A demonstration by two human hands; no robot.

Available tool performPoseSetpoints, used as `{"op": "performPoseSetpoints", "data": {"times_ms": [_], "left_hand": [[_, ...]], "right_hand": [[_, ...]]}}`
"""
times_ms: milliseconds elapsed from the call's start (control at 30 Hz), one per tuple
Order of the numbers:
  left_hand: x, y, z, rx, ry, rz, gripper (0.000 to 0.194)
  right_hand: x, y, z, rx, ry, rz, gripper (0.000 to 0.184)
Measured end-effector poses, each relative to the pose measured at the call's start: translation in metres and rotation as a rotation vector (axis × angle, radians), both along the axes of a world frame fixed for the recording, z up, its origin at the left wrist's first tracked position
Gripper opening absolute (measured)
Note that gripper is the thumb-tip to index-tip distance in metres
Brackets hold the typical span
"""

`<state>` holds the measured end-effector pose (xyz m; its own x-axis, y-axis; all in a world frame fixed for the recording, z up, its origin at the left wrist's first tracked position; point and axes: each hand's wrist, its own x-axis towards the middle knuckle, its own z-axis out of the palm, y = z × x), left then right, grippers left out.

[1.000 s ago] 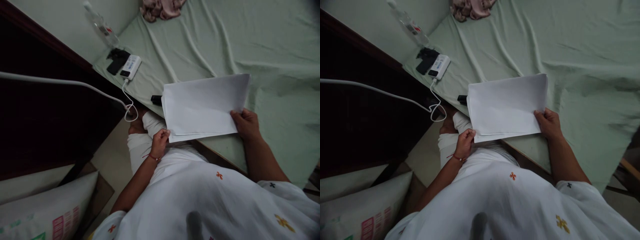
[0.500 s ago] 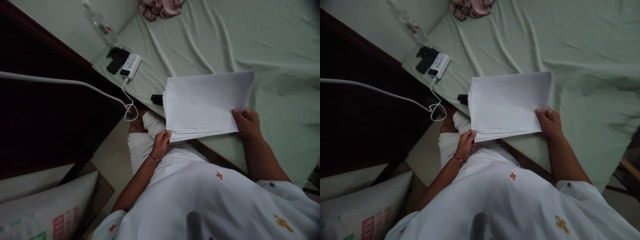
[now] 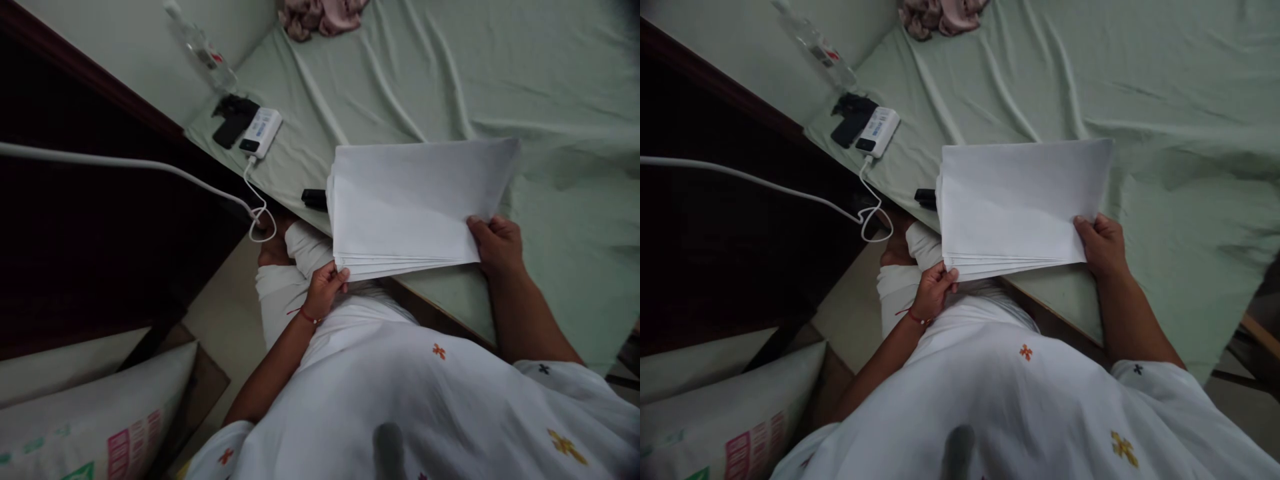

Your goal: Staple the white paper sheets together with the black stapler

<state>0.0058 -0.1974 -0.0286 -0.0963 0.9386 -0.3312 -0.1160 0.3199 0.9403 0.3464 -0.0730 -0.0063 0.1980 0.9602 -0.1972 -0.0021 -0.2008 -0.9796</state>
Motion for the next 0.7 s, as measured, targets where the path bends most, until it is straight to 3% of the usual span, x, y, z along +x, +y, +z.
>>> {"op": "performPoseSetpoints", "data": {"times_ms": [133,300,500,700], "left_hand": [[0.003,0.000,0.002,-0.023,-0.071,0.030,0.057],[0.003,0.015,0.012,0.028,-0.176,0.187,0.060],[-0.005,0.035,0.015,0.069,-0.005,0.233,0.052],[-0.006,0.035,0.009,0.107,0.059,0.229,0.050]], "right_hand": [[0.000,0.002,-0.003,0.002,0.060,-0.016,0.039],[0.003,0.001,-0.004,-0.005,0.060,0.010,0.037],[0.002,0.000,-0.003,-0.004,0.014,0.068,0.039],[0.002,0.001,-0.004,0.014,0.007,0.086,0.042]]}}
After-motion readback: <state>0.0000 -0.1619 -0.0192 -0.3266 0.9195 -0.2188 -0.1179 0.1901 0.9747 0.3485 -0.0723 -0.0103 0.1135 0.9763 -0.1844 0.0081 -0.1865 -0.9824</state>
